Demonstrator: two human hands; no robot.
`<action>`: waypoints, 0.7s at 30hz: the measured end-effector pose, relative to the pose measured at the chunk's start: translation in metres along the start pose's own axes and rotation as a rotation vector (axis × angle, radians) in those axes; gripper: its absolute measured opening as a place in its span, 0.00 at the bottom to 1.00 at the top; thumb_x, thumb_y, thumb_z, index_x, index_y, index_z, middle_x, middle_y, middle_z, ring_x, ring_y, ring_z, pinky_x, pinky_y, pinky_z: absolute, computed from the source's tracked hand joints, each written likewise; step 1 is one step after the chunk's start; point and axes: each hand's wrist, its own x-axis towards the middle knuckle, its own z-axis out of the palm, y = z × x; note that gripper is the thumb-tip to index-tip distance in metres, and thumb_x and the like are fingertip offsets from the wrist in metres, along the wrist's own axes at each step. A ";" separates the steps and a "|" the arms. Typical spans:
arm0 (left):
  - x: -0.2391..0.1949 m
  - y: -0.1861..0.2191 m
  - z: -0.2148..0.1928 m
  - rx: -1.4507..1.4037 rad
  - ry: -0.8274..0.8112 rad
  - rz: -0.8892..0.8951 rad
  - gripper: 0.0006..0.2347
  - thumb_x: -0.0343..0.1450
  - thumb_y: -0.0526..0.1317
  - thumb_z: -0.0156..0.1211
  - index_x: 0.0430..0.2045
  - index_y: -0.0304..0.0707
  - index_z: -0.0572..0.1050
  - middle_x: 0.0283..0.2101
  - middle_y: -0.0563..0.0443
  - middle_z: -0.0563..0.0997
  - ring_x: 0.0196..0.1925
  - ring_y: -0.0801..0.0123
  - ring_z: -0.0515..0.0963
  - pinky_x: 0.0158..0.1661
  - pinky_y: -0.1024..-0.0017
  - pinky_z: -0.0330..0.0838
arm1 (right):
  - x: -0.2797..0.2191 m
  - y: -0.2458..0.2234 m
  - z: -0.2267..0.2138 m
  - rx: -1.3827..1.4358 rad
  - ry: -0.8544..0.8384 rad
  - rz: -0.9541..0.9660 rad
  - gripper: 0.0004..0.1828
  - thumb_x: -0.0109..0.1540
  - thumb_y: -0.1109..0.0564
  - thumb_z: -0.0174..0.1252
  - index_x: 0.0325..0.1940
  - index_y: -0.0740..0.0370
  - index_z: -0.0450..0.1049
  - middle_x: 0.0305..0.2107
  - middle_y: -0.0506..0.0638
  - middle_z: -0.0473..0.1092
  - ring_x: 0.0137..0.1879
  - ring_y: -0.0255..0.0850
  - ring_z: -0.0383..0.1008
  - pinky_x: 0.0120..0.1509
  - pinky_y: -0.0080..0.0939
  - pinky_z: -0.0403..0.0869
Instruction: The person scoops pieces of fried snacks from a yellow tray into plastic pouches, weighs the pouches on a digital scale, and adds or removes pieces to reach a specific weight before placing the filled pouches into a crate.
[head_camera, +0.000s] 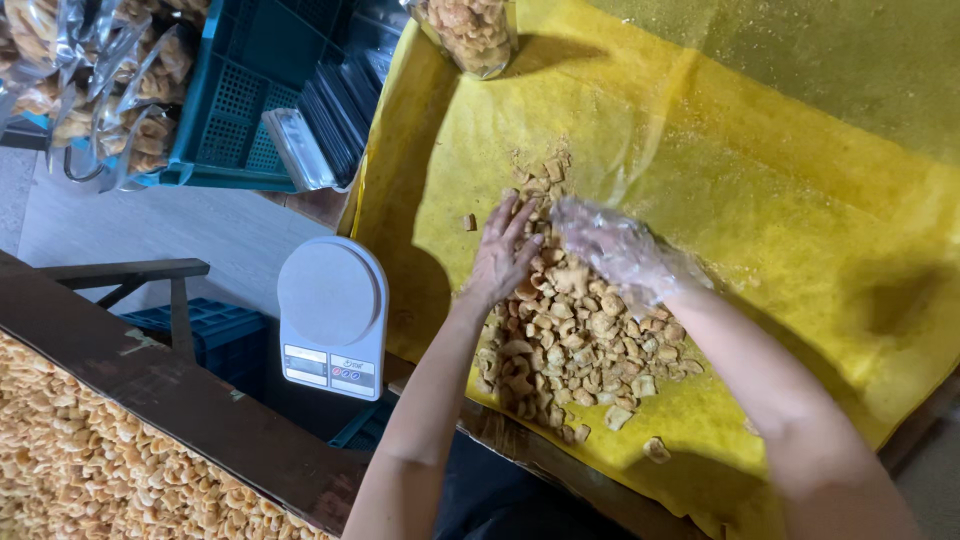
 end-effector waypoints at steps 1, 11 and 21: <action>0.000 -0.001 0.004 0.001 0.006 0.000 0.28 0.76 0.54 0.45 0.72 0.52 0.54 0.77 0.44 0.47 0.77 0.44 0.46 0.71 0.43 0.45 | 0.003 -0.001 -0.001 0.001 -0.004 -0.005 0.42 0.69 0.27 0.31 0.80 0.51 0.47 0.76 0.45 0.46 0.82 0.42 0.43 0.86 0.47 0.44; 0.007 -0.015 0.008 -0.202 0.241 -0.023 0.21 0.79 0.51 0.43 0.69 0.53 0.62 0.75 0.44 0.58 0.76 0.48 0.56 0.74 0.52 0.51 | -0.020 0.141 -0.051 -0.886 -0.343 1.007 0.26 0.73 0.40 0.44 0.75 0.40 0.62 0.77 0.45 0.48 0.83 0.50 0.40 0.86 0.54 0.38; -0.011 -0.023 0.001 -0.201 0.289 -0.008 0.21 0.80 0.49 0.41 0.70 0.47 0.62 0.73 0.42 0.59 0.76 0.47 0.56 0.74 0.51 0.48 | -0.014 0.070 0.042 -0.881 -1.296 0.820 0.25 0.72 0.38 0.45 0.69 0.50 0.67 0.70 0.45 0.60 0.82 0.43 0.47 0.88 0.49 0.46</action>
